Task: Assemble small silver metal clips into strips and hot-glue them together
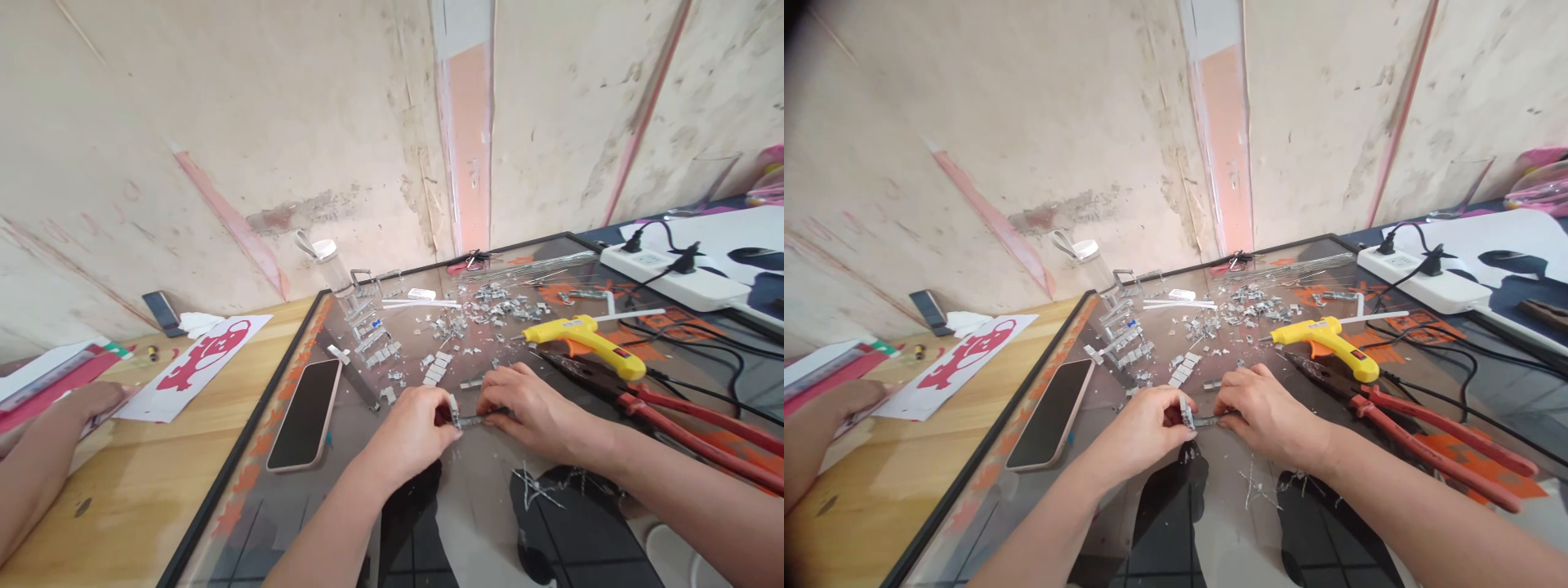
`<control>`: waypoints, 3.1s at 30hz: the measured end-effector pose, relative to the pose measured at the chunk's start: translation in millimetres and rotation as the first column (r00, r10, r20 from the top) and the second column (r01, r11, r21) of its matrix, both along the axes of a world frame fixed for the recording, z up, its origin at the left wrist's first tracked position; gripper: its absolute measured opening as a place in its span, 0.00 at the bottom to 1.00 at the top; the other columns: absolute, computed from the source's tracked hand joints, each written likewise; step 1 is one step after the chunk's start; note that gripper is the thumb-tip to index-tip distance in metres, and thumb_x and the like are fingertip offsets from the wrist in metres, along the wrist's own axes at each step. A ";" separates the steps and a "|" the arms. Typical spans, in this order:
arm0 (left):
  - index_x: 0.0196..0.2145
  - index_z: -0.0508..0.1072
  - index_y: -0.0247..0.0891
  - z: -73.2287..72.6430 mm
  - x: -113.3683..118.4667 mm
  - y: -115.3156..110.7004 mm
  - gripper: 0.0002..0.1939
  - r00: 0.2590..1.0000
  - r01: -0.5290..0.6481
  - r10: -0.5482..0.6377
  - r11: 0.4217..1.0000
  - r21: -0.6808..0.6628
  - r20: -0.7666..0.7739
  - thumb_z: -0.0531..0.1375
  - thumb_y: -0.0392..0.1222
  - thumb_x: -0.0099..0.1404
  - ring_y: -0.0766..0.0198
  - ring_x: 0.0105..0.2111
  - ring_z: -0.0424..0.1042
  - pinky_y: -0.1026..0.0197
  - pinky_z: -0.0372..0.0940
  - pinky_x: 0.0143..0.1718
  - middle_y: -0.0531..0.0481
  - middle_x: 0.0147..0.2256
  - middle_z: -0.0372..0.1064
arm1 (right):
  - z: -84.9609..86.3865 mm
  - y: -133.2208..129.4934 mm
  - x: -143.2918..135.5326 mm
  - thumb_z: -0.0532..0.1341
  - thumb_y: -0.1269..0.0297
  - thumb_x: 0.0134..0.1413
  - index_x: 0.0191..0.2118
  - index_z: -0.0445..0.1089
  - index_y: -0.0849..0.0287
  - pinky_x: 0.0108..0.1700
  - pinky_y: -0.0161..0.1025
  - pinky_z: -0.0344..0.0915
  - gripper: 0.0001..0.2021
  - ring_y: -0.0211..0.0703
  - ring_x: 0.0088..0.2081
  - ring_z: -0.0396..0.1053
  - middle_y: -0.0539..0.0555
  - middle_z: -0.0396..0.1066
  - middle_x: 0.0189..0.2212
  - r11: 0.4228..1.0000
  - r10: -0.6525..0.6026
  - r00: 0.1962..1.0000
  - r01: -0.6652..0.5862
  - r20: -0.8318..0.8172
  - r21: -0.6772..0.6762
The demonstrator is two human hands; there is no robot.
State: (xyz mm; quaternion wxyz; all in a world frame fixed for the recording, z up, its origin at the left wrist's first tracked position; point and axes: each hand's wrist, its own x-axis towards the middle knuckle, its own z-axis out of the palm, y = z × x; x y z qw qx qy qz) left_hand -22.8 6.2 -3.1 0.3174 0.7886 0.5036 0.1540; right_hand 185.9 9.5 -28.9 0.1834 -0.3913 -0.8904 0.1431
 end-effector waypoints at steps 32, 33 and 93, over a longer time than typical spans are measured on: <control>0.29 0.74 0.37 1.1 0.3 1.1 0.07 1.000 -0.002 0.002 1.000 0.012 -0.008 0.60 0.32 0.50 0.67 0.27 0.66 0.66 0.59 0.31 0.53 0.28 0.71 | 0.2 -2.0 -1.4 0.56 0.71 0.57 0.33 0.67 0.59 0.40 0.40 0.49 0.04 0.42 0.38 0.64 0.51 0.67 0.32 1.000 0.001 1.000 -0.001 -0.003 0.023; 0.29 0.74 0.37 0.9 0.2 1.1 0.07 1.000 0.002 -0.002 1.000 0.014 -0.008 0.60 0.32 0.50 0.67 0.27 0.66 0.66 0.59 0.31 0.53 0.28 0.71 | 0.0 -2.1 -1.5 0.56 0.71 0.57 0.33 0.67 0.59 0.40 0.40 0.49 0.04 0.42 0.38 0.64 0.51 0.67 0.32 1.000 -0.001 1.000 0.001 -0.003 0.024; 0.31 0.73 0.38 6.9 1.5 -1.3 0.08 1.000 0.000 0.000 1.000 0.008 -0.019 0.60 0.32 0.50 0.66 0.27 0.67 0.65 0.60 0.32 0.53 0.28 0.70 | -0.6 -4.0 -5.1 0.56 0.71 0.57 0.34 0.69 0.58 0.40 0.40 0.51 0.04 0.42 0.38 0.64 0.53 0.67 0.33 0.999 -0.020 1.000 0.020 -0.002 0.039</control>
